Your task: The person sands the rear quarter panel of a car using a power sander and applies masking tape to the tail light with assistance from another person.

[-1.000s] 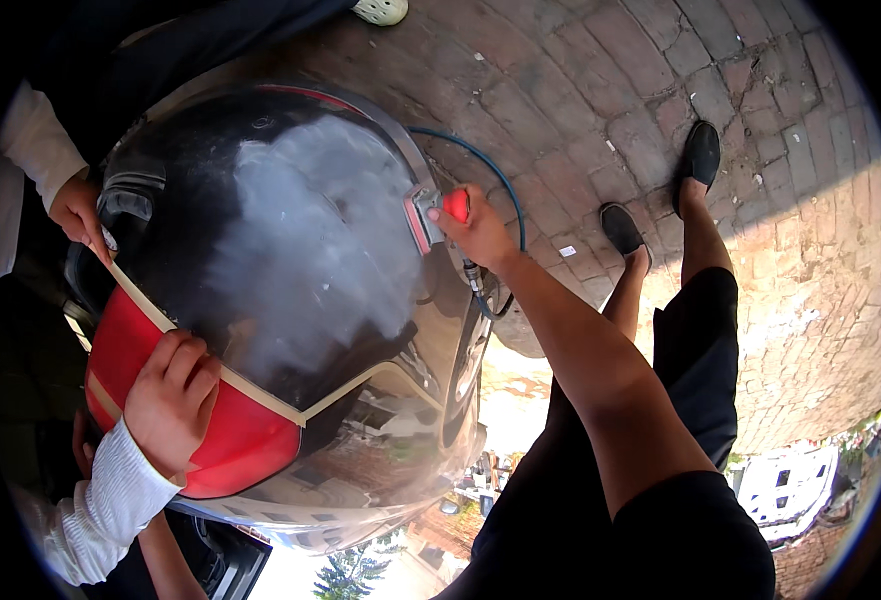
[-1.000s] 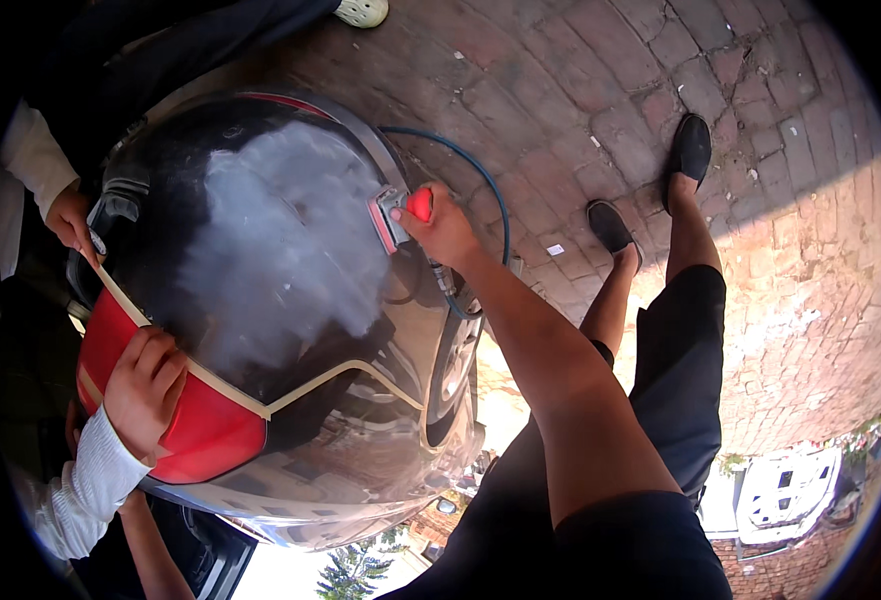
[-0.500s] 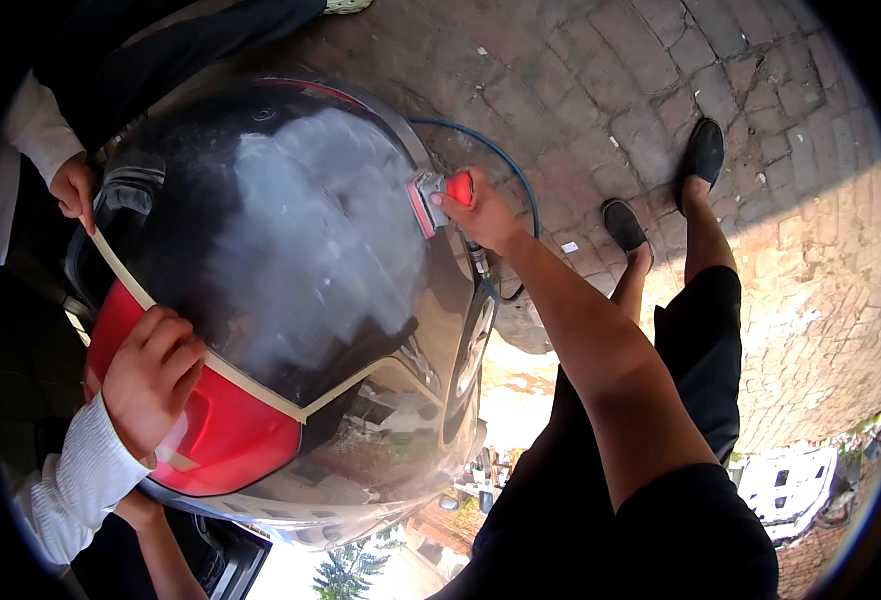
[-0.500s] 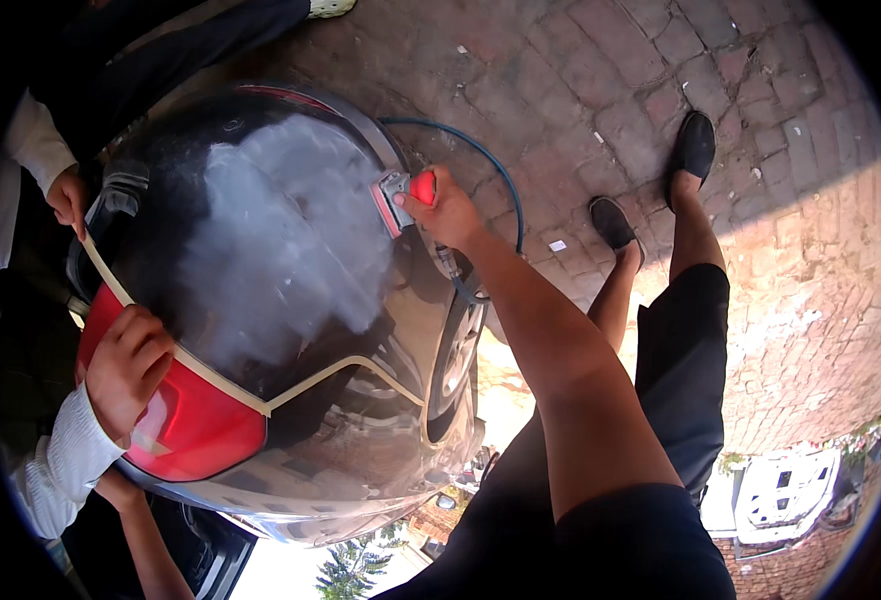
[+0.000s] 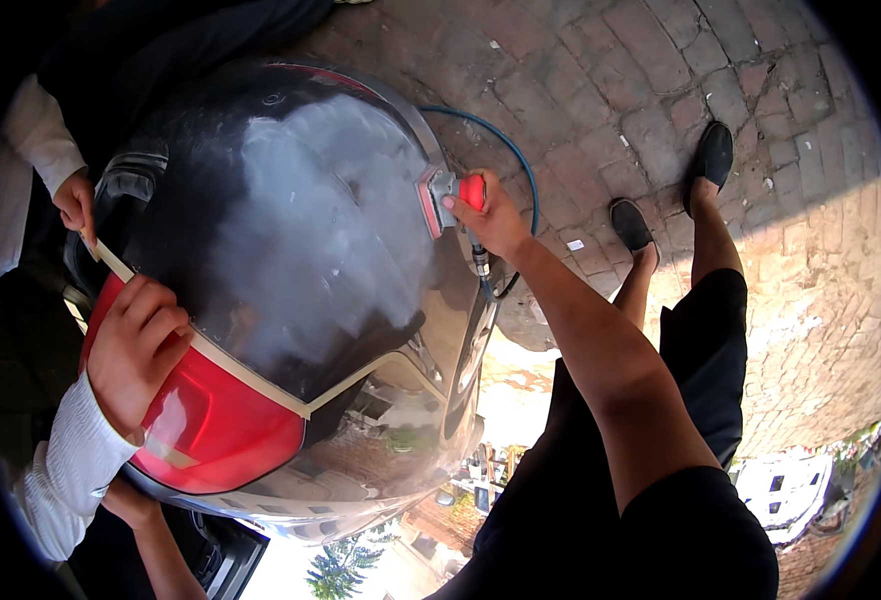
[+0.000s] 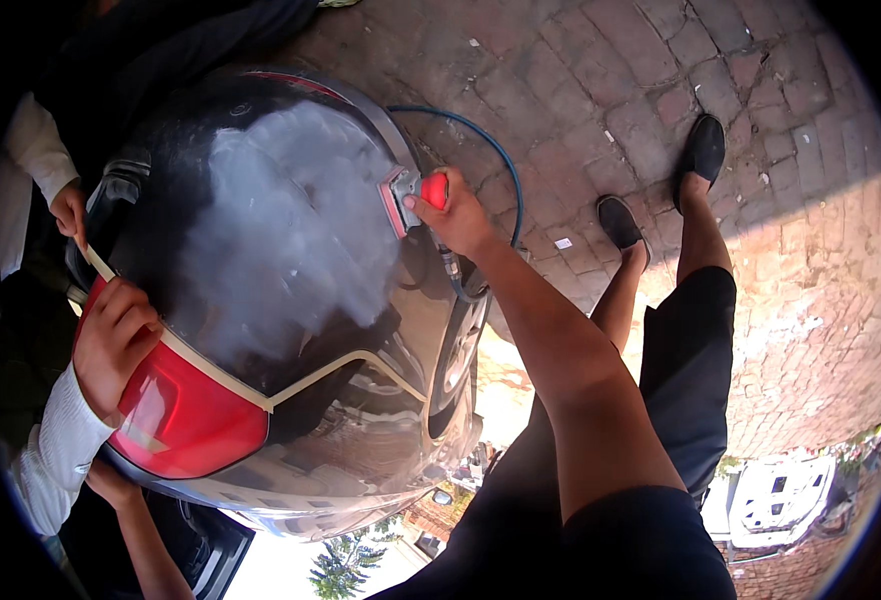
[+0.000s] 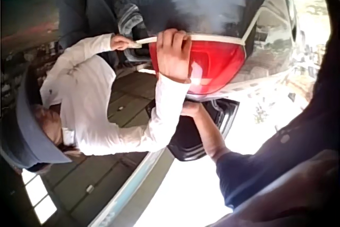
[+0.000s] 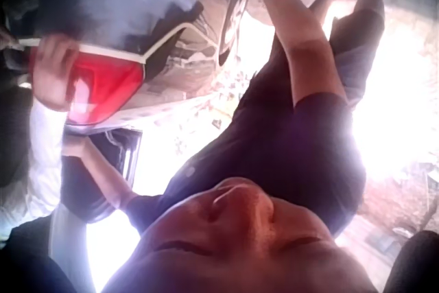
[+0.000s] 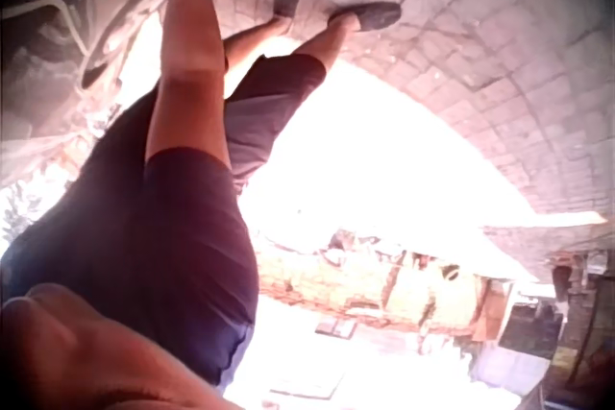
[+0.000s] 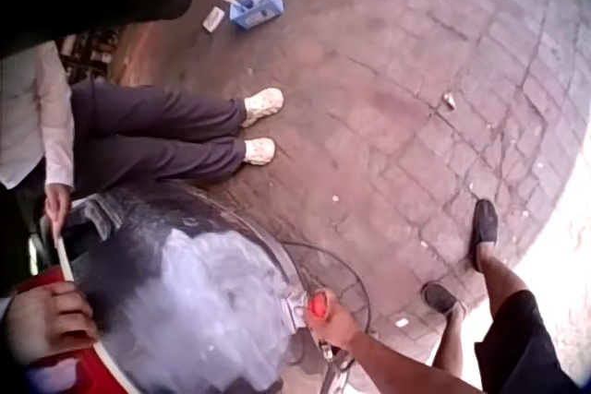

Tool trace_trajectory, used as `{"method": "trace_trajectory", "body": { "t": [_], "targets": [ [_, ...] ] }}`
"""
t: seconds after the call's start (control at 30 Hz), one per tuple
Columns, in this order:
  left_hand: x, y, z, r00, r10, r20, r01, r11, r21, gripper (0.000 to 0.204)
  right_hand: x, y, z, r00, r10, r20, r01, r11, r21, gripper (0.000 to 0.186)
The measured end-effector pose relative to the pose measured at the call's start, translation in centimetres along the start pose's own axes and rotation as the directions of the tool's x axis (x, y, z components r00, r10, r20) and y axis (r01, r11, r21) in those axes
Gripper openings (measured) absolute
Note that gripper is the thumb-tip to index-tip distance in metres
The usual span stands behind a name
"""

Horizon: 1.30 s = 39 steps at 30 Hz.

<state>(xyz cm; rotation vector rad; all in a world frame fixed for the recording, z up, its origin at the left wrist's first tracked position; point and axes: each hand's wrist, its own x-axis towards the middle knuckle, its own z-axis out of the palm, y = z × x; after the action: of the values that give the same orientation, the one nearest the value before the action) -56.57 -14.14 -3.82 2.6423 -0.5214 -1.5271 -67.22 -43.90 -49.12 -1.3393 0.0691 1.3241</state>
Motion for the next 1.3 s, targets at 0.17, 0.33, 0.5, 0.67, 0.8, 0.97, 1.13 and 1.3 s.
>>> {"method": "trace_trajectory", "body": {
  "t": [0.17,0.33,0.5,0.67,0.8,0.97,1.13,1.3],
  "targets": [
    [0.3,-1.3,-0.4,0.999,0.055,-0.003,-0.055,0.998,0.015,0.023,-7.0,1.4,1.3,0.988,-0.152,-0.026,0.148,0.984,-0.098,0.067],
    [-0.4,-1.3,-0.2,1.0,0.03,-0.004,-0.03,0.999,0.013,0.023,-2.4,-3.2,1.4,0.989,-0.119,-0.082,0.114,0.992,-0.059,0.066],
    [-0.5,-1.8,-0.3,0.999,0.043,-0.001,-0.043,0.999,0.027,0.022,-2.7,-2.1,0.4,0.984,-0.146,-0.099,0.136,0.986,-0.097,0.066],
    [-0.1,-2.7,-0.4,0.995,0.096,0.003,-0.096,0.995,0.002,0.026,-7.9,2.2,1.3,1.0,-0.025,-0.01,0.024,0.996,-0.081,0.065],
    [-0.8,-3.7,-0.1,0.998,0.062,0.005,-0.062,0.998,0.014,0.026,-2.2,-3.2,0.9,0.997,-0.028,-0.072,0.024,0.998,-0.066,0.066],
    [-1.9,-5.5,0.0,1.0,0.018,-0.018,-0.017,0.999,0.039,0.027,-0.7,-2.8,0.9,0.987,-0.085,-0.138,0.076,0.995,-0.067,0.064],
    [-9.5,3.7,1.4,0.625,-0.626,-0.466,0.534,0.779,-0.33,0.055,-8.0,2.4,2.1,0.991,-0.109,-0.072,0.102,0.99,-0.099,0.066],
    [-28.7,6.5,6.6,0.508,-0.612,-0.605,0.841,0.503,0.198,0.045,-1.3,-2.9,1.7,0.986,-0.107,-0.131,0.104,0.994,-0.033,0.068]
  ]
}}
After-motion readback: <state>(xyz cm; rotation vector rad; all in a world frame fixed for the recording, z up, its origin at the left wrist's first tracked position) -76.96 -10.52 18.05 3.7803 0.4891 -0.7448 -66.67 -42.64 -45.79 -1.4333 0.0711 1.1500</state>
